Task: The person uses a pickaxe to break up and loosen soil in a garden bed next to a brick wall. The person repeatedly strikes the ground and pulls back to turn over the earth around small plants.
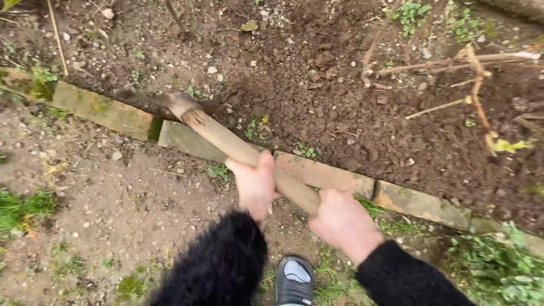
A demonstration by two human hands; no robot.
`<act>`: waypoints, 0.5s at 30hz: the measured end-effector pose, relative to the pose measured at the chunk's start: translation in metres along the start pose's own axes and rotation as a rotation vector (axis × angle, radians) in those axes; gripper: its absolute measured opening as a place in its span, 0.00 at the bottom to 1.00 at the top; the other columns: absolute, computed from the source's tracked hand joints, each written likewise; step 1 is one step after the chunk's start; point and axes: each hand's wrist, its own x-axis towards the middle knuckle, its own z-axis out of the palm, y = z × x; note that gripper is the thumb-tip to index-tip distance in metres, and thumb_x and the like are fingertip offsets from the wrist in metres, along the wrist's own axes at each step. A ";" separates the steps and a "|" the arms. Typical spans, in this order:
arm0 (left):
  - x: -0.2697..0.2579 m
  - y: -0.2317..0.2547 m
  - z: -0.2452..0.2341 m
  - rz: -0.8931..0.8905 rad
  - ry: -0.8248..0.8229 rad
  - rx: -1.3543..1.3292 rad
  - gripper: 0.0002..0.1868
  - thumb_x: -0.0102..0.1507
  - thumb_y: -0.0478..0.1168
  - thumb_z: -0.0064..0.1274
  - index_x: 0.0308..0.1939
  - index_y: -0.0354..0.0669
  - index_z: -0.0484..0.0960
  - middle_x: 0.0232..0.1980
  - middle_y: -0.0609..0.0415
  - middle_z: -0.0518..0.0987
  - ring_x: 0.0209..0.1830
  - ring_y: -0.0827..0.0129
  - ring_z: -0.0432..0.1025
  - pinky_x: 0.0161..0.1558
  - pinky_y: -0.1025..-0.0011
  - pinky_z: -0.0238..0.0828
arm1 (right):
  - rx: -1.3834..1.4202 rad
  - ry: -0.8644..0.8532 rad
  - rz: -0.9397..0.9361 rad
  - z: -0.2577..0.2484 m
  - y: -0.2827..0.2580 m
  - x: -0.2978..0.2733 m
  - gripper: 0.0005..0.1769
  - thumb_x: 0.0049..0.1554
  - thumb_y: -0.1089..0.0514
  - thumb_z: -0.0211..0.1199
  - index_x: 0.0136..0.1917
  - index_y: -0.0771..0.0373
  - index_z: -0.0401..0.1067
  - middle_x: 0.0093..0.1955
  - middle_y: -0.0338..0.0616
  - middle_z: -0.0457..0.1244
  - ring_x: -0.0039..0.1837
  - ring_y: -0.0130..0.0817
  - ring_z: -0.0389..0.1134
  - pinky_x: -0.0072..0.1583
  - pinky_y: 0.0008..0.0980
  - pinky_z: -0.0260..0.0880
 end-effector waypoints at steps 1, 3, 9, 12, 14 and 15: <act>-0.017 0.006 0.005 -0.094 -0.036 -0.040 0.36 0.64 0.43 0.49 0.70 0.43 0.47 0.65 0.37 0.72 0.60 0.47 0.75 0.48 0.43 0.82 | -0.027 0.015 0.063 -0.004 0.005 -0.010 0.21 0.48 0.54 0.57 0.53 0.63 0.76 0.51 0.57 0.71 0.56 0.53 0.74 0.57 0.47 0.75; -0.033 0.011 0.015 -0.190 -0.094 -0.080 0.32 0.62 0.44 0.48 0.66 0.46 0.52 0.66 0.41 0.69 0.60 0.48 0.75 0.53 0.47 0.83 | -0.055 0.040 0.143 -0.008 0.016 -0.019 0.16 0.47 0.58 0.56 0.49 0.64 0.74 0.47 0.55 0.72 0.49 0.51 0.75 0.51 0.44 0.75; 0.000 0.031 -0.017 0.077 0.106 0.172 0.26 0.59 0.46 0.49 0.56 0.40 0.58 0.56 0.32 0.79 0.52 0.44 0.78 0.56 0.52 0.72 | 0.097 0.003 -0.025 -0.002 -0.038 -0.015 0.09 0.52 0.57 0.55 0.43 0.63 0.73 0.39 0.47 0.71 0.40 0.40 0.74 0.46 0.37 0.78; 0.041 0.058 -0.041 0.263 0.214 0.243 0.30 0.61 0.48 0.48 0.61 0.37 0.57 0.59 0.34 0.77 0.52 0.46 0.78 0.54 0.52 0.76 | 0.262 0.133 -0.194 0.003 -0.082 0.014 0.14 0.50 0.55 0.55 0.50 0.58 0.71 0.46 0.53 0.71 0.49 0.55 0.73 0.50 0.51 0.72; 0.072 0.071 -0.053 0.258 0.175 0.284 0.32 0.66 0.48 0.47 0.65 0.37 0.51 0.65 0.33 0.70 0.59 0.50 0.73 0.59 0.56 0.75 | 0.310 0.078 -0.093 0.000 -0.110 0.030 0.20 0.49 0.55 0.55 0.54 0.61 0.76 0.46 0.56 0.71 0.49 0.56 0.74 0.51 0.50 0.74; 0.070 0.066 -0.049 0.261 0.185 0.291 0.32 0.66 0.48 0.47 0.65 0.37 0.51 0.65 0.33 0.70 0.59 0.50 0.73 0.59 0.56 0.75 | 0.317 0.072 -0.102 0.016 -0.101 0.039 0.20 0.49 0.55 0.55 0.54 0.61 0.76 0.46 0.56 0.71 0.49 0.56 0.74 0.51 0.50 0.74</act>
